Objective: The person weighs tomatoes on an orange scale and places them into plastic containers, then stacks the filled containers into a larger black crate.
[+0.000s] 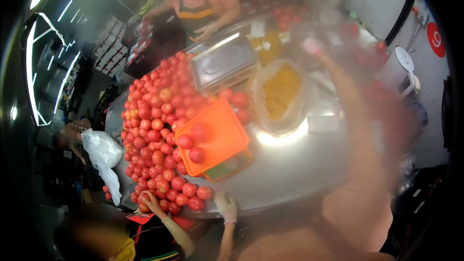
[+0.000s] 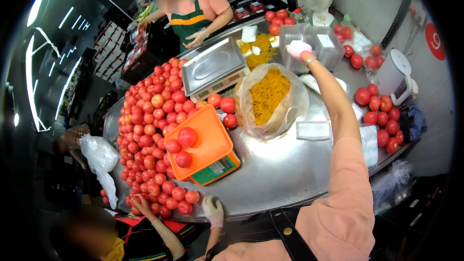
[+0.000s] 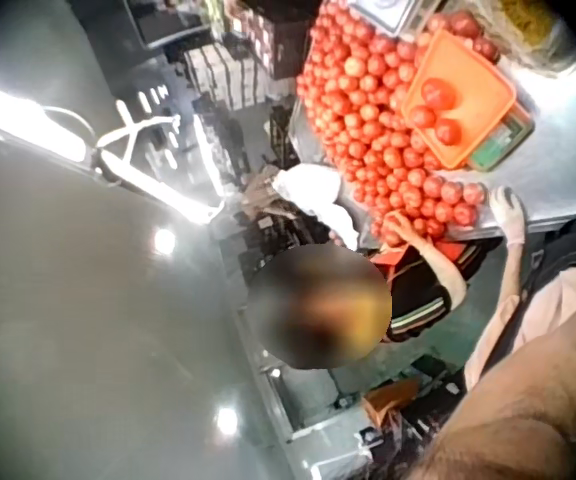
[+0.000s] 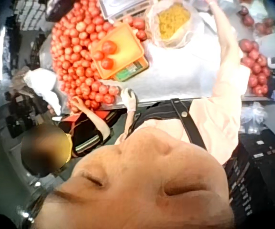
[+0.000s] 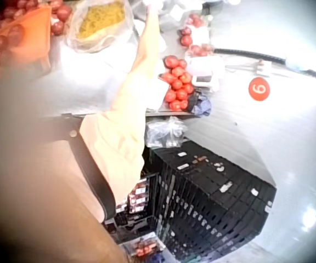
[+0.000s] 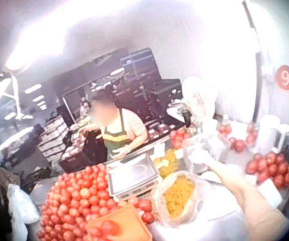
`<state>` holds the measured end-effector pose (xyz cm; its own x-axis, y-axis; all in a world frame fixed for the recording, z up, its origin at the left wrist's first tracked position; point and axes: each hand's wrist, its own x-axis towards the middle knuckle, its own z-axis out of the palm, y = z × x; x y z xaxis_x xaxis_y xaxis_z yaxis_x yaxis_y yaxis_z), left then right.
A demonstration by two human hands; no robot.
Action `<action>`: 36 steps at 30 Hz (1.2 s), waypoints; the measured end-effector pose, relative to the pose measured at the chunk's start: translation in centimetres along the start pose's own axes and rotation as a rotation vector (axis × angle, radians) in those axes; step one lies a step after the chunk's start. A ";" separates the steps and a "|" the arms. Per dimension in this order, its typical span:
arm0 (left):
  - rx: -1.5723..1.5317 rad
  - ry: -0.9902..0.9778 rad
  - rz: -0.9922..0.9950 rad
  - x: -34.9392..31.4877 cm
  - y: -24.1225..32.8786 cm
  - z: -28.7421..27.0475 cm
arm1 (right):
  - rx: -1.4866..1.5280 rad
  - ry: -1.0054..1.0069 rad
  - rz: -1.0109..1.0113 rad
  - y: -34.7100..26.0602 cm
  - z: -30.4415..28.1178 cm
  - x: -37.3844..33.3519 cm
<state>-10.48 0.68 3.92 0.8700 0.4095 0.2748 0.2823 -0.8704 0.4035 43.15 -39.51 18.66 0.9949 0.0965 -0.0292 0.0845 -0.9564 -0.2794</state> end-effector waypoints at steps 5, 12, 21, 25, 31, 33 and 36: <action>0.000 -0.017 -0.026 -1.4 0.7 -0.3 | 0.015 0.045 0.010 2.4 2.2 3.0; 0.009 0.055 -0.011 -0.9 1.5 -0.6 | 0.031 0.232 -0.007 0.8 2.7 2.3; 0.058 0.082 -0.041 -0.9 1.5 -0.3 | 0.064 0.311 -0.045 2.5 2.7 2.6; 0.081 0.071 -0.050 -1.5 1.3 -0.2 | 0.154 0.270 0.070 0.6 2.3 2.0; 0.058 0.093 -0.123 -1.6 1.5 -0.8 | -0.016 0.462 -0.034 0.6 1.6 1.5; 0.046 0.098 -0.117 -0.8 2.0 -0.8 | -0.254 0.628 -0.147 1.9 1.4 2.9; 0.023 0.101 -0.125 -1.1 1.7 -0.4 | -0.257 1.017 -0.480 0.2 -2.8 -2.9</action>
<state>-11.14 -1.16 4.65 0.7829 0.5394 0.3100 0.3959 -0.8164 0.4205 40.43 -40.75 21.39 0.4320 0.3104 0.8468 0.3585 -0.9206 0.1546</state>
